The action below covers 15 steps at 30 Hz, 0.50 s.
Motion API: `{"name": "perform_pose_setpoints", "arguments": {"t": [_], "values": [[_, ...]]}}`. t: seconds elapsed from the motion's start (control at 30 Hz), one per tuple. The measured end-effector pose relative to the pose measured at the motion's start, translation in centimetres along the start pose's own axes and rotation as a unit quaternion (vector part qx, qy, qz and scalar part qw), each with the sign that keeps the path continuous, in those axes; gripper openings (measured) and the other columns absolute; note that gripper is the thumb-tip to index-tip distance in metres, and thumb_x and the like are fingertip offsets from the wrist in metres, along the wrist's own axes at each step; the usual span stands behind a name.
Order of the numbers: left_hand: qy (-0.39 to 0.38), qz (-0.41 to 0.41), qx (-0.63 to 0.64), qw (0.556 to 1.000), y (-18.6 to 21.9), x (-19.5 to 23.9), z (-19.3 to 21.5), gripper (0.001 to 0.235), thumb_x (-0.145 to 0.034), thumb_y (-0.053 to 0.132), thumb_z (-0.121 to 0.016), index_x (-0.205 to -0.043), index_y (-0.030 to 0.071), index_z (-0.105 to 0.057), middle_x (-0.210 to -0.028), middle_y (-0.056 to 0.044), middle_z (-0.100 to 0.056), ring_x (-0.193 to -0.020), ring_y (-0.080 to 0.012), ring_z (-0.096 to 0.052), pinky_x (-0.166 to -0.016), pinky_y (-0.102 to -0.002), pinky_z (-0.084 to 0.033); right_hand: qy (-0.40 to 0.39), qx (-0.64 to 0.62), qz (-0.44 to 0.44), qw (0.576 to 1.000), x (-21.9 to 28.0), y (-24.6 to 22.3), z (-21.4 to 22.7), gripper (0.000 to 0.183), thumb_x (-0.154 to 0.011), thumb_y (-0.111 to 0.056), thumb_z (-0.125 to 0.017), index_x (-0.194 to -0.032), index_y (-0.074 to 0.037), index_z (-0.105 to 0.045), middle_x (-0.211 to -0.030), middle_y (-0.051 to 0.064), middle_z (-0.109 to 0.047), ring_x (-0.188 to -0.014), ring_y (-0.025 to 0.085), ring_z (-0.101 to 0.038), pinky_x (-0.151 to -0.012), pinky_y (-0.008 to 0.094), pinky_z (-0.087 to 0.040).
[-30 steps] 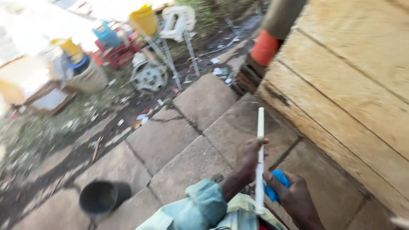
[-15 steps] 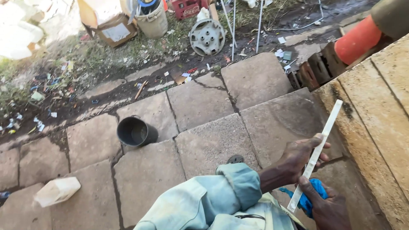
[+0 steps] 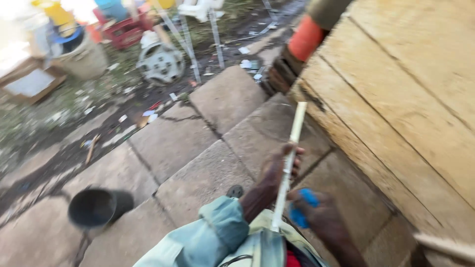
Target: Using a tape measure to determine the height of an exterior wall section.
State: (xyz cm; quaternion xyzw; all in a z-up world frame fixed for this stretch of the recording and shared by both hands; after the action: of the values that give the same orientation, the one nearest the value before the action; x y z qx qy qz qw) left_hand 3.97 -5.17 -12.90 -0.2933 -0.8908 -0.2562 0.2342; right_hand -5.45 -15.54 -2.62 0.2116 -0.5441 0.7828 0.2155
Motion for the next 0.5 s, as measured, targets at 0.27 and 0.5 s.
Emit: {"name": "perform_pose_setpoints", "arguments": {"t": [0.27,0.5], "values": [[0.131,-0.218,-0.174,0.951,5.2,6.8,-3.9,0.04,-0.099,0.032,-0.06,-0.078,0.001,-0.075,-0.053,-0.005,-0.053,-0.044,-0.0114,-0.043,-0.044,-0.026,-0.031,-0.111,-0.115,0.029,0.987,2.7,-3.3,-2.7,0.038,-0.093,-0.009,-0.075,-0.061,-0.005,-0.055,-0.053,0.004,-0.046,-0.044,0.013,-0.043,-0.042,0.03,-0.035],[0.099,-0.151,-0.138,0.974,6.2,6.9,-2.6,0.04,-0.096,0.039,-0.06,-0.09,0.003,-0.078,-0.063,-0.003,-0.055,-0.046,-0.0099,-0.039,-0.042,-0.025,-0.026,-0.095,-0.284,-0.068,0.952,2.4,-1.9,-2.5,0.023,-0.087,-0.007,-0.07,-0.092,0.014,-0.075,-0.072,0.023,-0.073,-0.051,0.023,-0.06,-0.042,0.031,-0.045]]}}
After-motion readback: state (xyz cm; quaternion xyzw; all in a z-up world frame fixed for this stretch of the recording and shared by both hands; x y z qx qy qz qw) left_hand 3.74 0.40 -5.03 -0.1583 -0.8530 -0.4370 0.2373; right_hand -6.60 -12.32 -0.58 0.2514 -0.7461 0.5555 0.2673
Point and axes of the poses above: each hand's wrist, its own x-axis away from the middle knuckle, its own z-axis out of the back of the hand, y = z × x, the point moved 2 cm from there along -x, towards the middle knuckle
